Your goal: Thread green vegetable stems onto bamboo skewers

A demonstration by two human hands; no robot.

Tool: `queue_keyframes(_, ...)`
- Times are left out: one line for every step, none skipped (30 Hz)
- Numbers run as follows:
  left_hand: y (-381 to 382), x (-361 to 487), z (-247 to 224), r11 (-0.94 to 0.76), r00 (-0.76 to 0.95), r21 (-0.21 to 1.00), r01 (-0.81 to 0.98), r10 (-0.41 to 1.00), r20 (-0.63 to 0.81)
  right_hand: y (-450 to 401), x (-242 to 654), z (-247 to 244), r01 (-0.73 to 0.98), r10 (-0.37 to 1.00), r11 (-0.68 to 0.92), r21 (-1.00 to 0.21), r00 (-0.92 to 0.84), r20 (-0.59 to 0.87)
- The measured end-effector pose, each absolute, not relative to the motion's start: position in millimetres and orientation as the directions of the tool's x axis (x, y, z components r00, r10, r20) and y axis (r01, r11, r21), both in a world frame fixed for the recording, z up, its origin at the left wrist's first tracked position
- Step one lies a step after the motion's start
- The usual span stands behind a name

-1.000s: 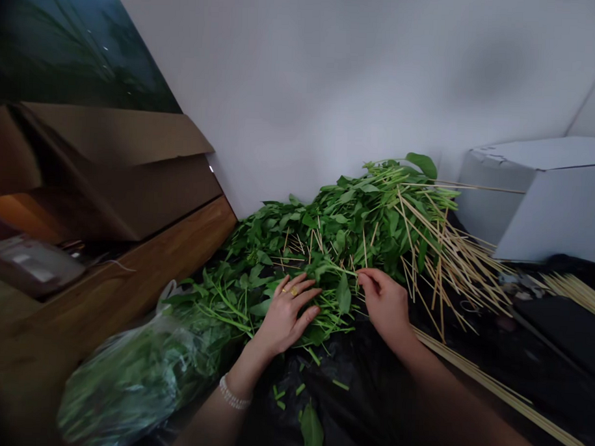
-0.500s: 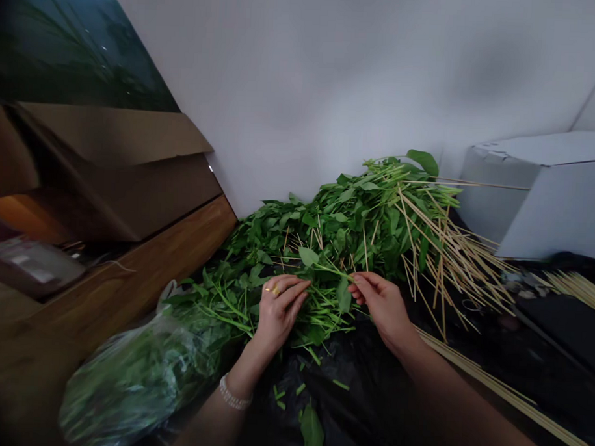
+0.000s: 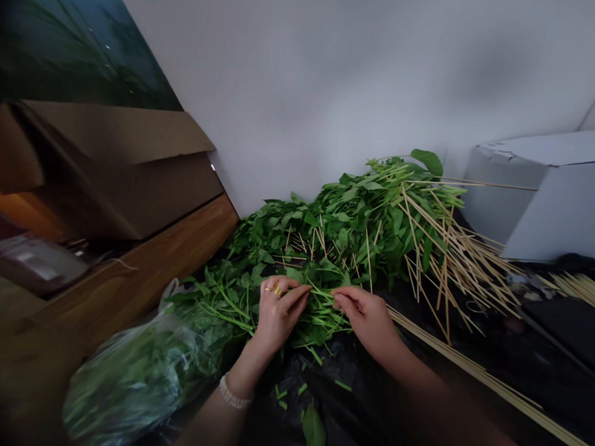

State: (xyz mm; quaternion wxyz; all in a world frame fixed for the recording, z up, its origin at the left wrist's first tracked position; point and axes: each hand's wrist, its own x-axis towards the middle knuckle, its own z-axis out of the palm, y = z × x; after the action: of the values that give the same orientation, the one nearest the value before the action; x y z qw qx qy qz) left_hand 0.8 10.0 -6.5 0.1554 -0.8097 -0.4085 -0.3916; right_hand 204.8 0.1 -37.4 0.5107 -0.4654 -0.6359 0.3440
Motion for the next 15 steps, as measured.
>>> queue_keyframes(10, 0, -7, -0.616, 0.356, 0.067, 0.785, 0.537, 0.765, 0, 205, -38, 0.303, 0.921, 0.384, -0.872, -0.065, 0.383)
queue_keyframes(10, 0, -7, -0.613, 0.353, 0.066, 0.787, 0.536, 0.767, -1, 204, -39, 0.368, 0.893, 0.442, -0.818, -0.091, 0.442)
queue_keyframes(10, 1, -8, -0.61, 0.351, 0.066, 0.789, 0.537, 0.767, -2, 203, -39, 0.428, 0.859, 0.497, -0.754, -0.121, 0.498)
queue_keyframes(9, 2, -8, -0.608, 0.349, 0.068, 0.791, 0.539, 0.767, -3, 202, -39, 0.477, 0.824, 0.544, -0.691, -0.15, 0.546)
queue_keyframes(8, 3, -8, -0.608, 0.349, 0.069, 0.791, 0.541, 0.765, -4, 201, -39, 0.51, 0.794, 0.579, -0.636, -0.175, 0.583)
queue_keyframes(8, 4, -8, -0.609, 0.348, 0.073, 0.79, 0.542, 0.765, -5, 200, -39, 0.531, 0.768, 0.606, -0.593, -0.196, 0.609)
queue_keyframes(8, 5, -7, -0.612, 0.338, 0.087, 0.786, 0.543, 0.769, -6, 199, -38, 0.546, 0.749, 0.624, -0.56, -0.212, 0.628)
queue_keyframes(8, 5, -6, -0.611, 0.307, 0.122, 0.782, 0.548, 0.778, -7, 198, -38, 0.559, 0.736, 0.633, -0.536, -0.219, 0.641)
queue_keyframes(10, 4, -5, -0.604, 0.25, 0.18, 0.776, 0.556, 0.793, -7, 198, -38, 0.572, 0.728, 0.634, -0.52, -0.216, 0.65)
queue_keyframes(12, 2, -4, -0.588, 0.164, 0.255, 0.768, 0.566, 0.808, -7, 199, -38, 0.583, 0.724, 0.631, -0.512, -0.203, 0.659)
queue_keyframes(15, -1, -3, -0.561, 0.061, 0.339, 0.756, 0.575, 0.816, -7, 200, -37, 0.593, 0.722, 0.622, -0.511, -0.183, 0.667)
queue_keyframes(18, -5, -2, -0.529, -0.042, 0.413, 0.741, 0.578, 0.815, -6, 202, -37, 0.598, 0.724, 0.611, -0.519, -0.157, 0.672)
queue_keyframes(21, -9, -1, -0.5, -0.122, 0.466, 0.73, 0.575, 0.809, -5, 203, -37, 0.6, 0.731, 0.595, -0.535, -0.127, 0.67)
queue_keyframes(25, -13, -1, -0.48, -0.168, 0.493, 0.726, 0.571, 0.804, -3, 205, -37, 0.597, 0.742, 0.575, -0.56, -0.092, 0.664)
queue_keyframes(27, -15, -2, -0.475, -0.172, 0.494, 0.728, 0.572, 0.802, -2, 207, -37, 0.59, 0.757, 0.552, -0.589, -0.059, 0.651)
